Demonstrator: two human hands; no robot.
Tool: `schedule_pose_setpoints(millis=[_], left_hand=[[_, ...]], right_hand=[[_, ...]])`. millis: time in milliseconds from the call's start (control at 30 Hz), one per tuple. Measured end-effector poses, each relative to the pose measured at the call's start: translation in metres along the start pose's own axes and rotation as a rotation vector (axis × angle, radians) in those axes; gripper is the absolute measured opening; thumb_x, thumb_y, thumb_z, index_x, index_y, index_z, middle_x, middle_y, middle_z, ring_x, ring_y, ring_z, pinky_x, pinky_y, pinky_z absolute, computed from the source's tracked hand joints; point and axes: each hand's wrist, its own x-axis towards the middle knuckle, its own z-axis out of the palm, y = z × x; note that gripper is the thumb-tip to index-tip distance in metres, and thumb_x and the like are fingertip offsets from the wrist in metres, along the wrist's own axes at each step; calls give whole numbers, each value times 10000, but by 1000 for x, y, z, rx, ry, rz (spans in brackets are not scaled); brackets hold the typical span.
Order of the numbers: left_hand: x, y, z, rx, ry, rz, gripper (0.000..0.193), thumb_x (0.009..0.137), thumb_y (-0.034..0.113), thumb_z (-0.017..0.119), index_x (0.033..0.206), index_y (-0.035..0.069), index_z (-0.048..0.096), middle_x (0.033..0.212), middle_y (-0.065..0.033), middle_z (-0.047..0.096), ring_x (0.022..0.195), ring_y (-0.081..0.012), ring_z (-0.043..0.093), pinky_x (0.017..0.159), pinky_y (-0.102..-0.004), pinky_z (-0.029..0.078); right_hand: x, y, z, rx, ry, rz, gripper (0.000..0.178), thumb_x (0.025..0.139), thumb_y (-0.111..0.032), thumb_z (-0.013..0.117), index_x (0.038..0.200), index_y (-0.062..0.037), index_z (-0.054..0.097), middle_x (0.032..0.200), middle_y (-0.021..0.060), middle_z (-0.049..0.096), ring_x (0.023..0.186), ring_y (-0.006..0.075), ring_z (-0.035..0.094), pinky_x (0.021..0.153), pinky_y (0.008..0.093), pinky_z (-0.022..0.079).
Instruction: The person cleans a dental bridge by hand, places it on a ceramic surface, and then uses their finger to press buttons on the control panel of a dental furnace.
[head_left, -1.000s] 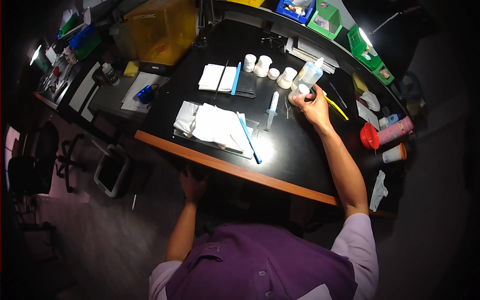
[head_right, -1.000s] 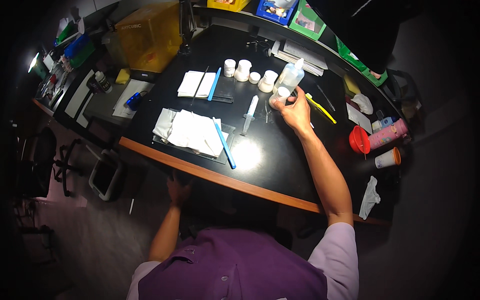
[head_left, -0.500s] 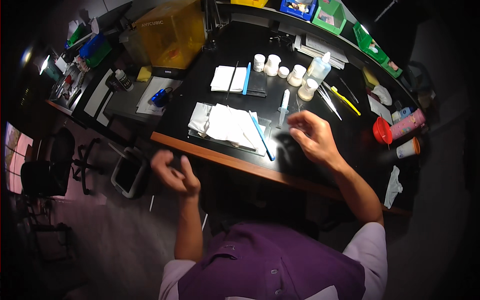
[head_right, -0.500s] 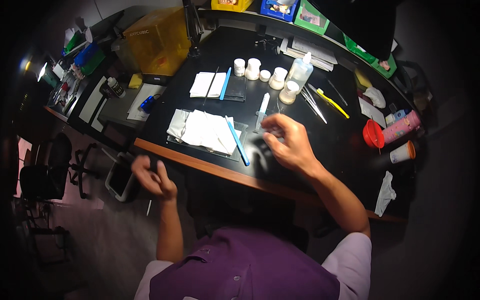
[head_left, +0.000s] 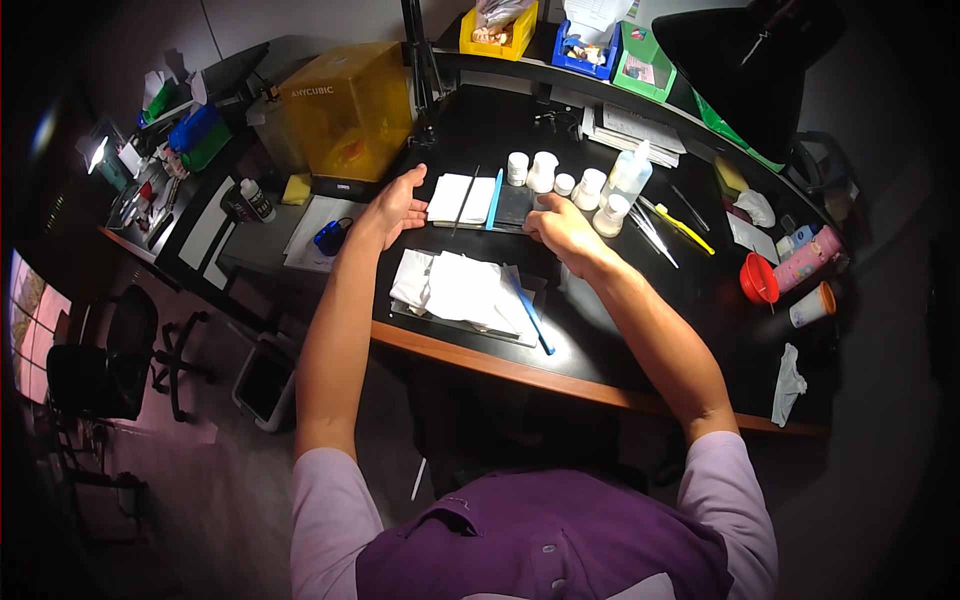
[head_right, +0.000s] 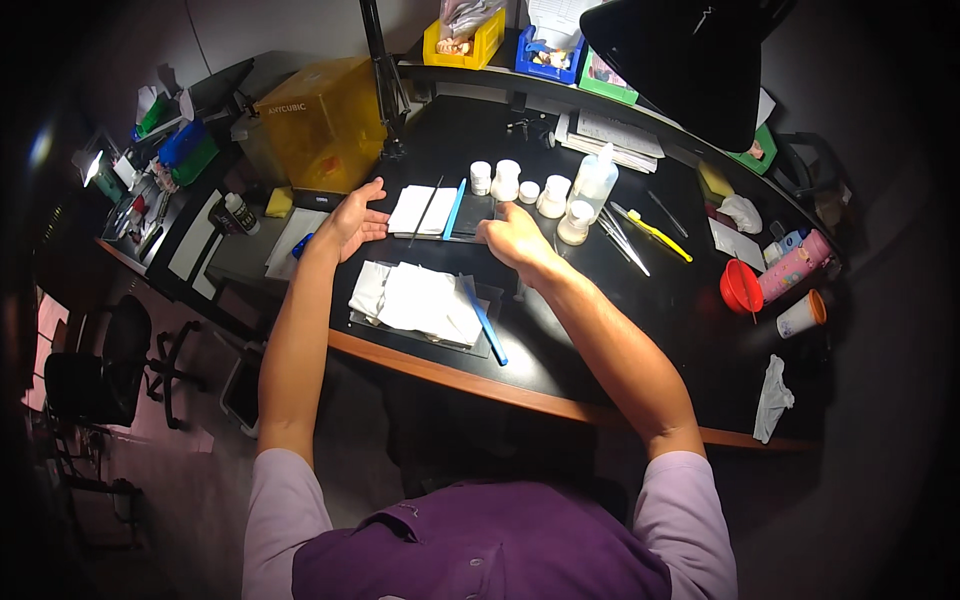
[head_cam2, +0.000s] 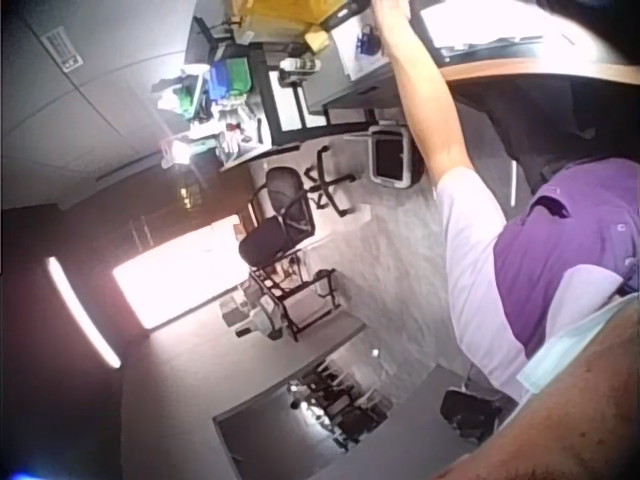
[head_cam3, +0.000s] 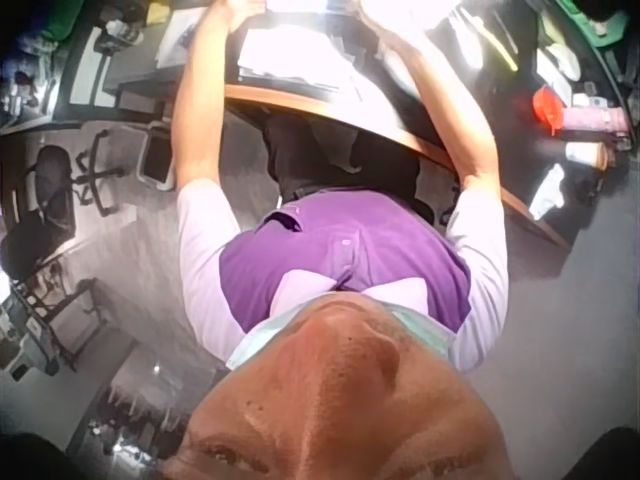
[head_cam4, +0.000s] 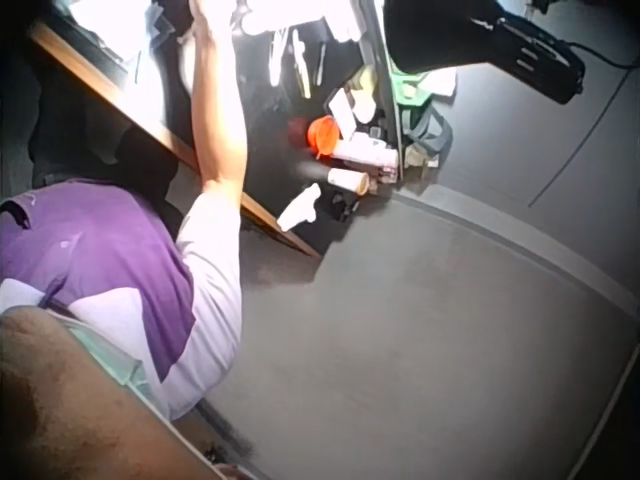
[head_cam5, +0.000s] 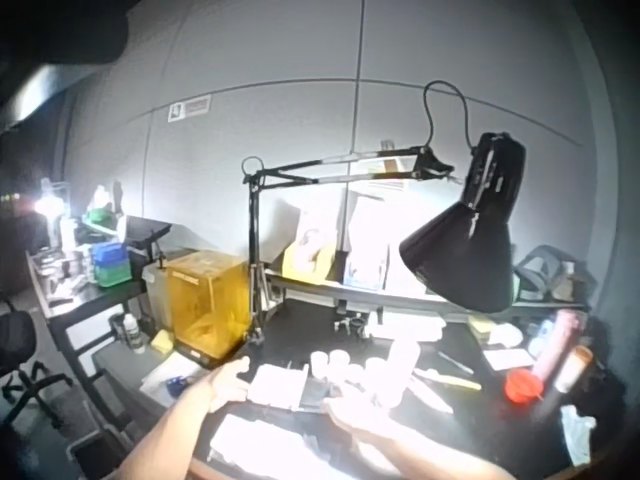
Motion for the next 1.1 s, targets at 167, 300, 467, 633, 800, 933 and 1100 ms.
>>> schedule_pose_setpoints(millis=[167,300,467,633,800,933,1100], left_hand=[[12,1,-3,58,66,12,985,1038,654,499,1658,-67,245,1495,-397,475,1353,-432,543,1155,-476,436],[27,0,-10,59,83,39,985,1026,658,515,1654,-61,269,1496,-380,486,1324,-387,562,1134,-463,445],[40,-1,-13,78,118,80,961,1023,649,526,1634,-62,315,1497,-358,499,1276,-348,586,1114,-447,454],[40,-1,-16,131,121,76,915,1033,634,520,1611,-58,366,1468,-341,539,1258,-333,597,1108,-443,459],[31,2,-12,175,149,64,878,1040,628,513,1602,-36,403,1467,-309,561,1291,-354,586,1124,-457,445],[-7,4,-18,252,214,146,807,1047,563,555,1584,-27,436,1472,-274,577,1327,-349,574,1134,-469,431],[-92,-29,-31,362,239,319,619,1040,342,624,1540,-5,507,1307,-179,676,1218,-257,628,1083,-370,453]], right_hand=[[13,2,4,31,-31,42,729,908,-90,673,1541,159,411,1180,227,681,1087,248,673,1004,332,544],[29,3,11,-7,-17,12,689,913,-97,668,1512,166,450,1195,232,681,1089,250,675,989,327,552],[43,1,18,-72,23,8,662,906,-116,675,1481,159,499,1166,204,689,1033,227,680,935,321,552],[31,-4,23,-211,14,13,680,901,-128,682,1500,134,496,1138,198,703,951,218,695,884,324,565],[21,-7,16,-181,-8,-6,731,904,-125,695,1548,118,450,1234,251,698,1030,254,714,909,341,597],[-12,-6,-10,-131,-34,-148,658,906,-157,710,1505,50,536,1296,245,704,1136,287,705,976,380,554],[-108,0,-68,-257,-236,-98,487,983,-80,667,1447,36,580,1185,172,741,955,198,722,842,341,599]])
